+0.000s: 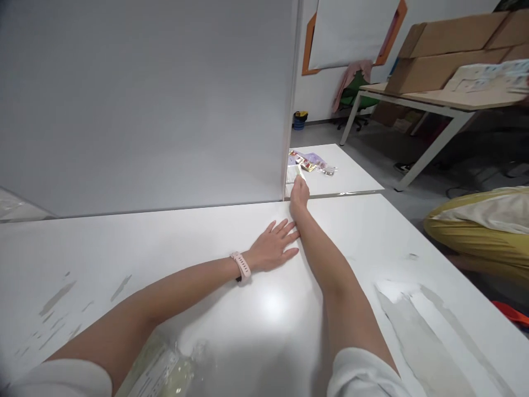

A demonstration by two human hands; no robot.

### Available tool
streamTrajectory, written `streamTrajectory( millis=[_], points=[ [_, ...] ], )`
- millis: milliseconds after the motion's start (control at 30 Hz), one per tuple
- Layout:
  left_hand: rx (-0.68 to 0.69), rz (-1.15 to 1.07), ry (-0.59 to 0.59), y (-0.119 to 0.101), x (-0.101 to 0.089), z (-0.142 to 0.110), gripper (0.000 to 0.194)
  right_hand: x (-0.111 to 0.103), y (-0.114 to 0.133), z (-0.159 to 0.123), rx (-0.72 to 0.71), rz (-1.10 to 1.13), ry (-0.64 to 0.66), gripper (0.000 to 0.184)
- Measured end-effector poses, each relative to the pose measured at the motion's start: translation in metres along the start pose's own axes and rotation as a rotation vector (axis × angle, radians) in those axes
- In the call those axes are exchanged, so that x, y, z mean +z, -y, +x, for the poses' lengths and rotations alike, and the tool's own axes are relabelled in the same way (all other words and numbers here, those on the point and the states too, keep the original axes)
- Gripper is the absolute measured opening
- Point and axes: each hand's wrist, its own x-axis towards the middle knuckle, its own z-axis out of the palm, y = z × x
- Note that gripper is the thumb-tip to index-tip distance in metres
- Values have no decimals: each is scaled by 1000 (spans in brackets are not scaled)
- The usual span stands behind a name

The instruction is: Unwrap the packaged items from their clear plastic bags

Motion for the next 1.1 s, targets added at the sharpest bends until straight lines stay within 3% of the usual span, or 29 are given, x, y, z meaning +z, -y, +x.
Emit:
streamTrajectory(
  millis=[67, 100, 233, 300, 367, 467, 533, 600, 633, 700, 733, 800, 867, 900, 1000, 1100],
  points=[
    [13, 24, -16, 2, 2, 0, 53, -28, 2, -35, -48, -145, -138, 51],
    [18, 35, -19, 3, 3, 0, 52, -46, 2, -55, -54, -197, -142, 50],
    [-42, 90, -15, -1, -2, 0, 52, -133, -1, -146, -54, -447, -5, 51],
    [-75, 128, -13, -13, -10, 0, 51, -169, -3, -196, -134, -624, 68, 49],
    [-90, 134, 47, -32, -22, -3, 47, -190, -3, -242, -279, -799, 139, 48],
    [-128, 67, 200, -63, -45, -26, 34, -199, 1, -287, -440, -970, 215, 52],
    [-114, -76, 288, -73, -63, -60, 30, -197, 4, -299, -469, -1033, 236, 55],
    [-34, -275, 308, -70, -85, -114, 39, -194, 6, -299, -469, -1069, 244, 58],
    [14, -353, 271, -64, -97, -149, 45, -191, 5, -298, -463, -1077, 241, 60],
    [21, -399, 86, -48, -120, -228, 53, -183, 5, -297, -429, -1073, 221, 62],
    [-54, -403, 2, -40, -128, -270, 57, -176, 6, -299, -400, -1056, 215, 63],
    [-356, -403, -135, -29, -135, -351, 66, -156, 13, -314, -337, -987, 240, 66],
    [-696, -406, -212, -26, -123, -415, 80, -126, 29, -343, -284, -863, 342, 71],
    [-781, -405, -209, -29, -112, -437, 85, -109, 39, -362, -270, -791, 416, 73],
    [-767, -452, -92, -45, -68, -464, 87, -52, 65, -419, -212, -606, 611, 79],
    [-642, -419, -51, -57, -35, -447, 86, -6, 74, -457, -425, -675, 781, 91]
  ],
)
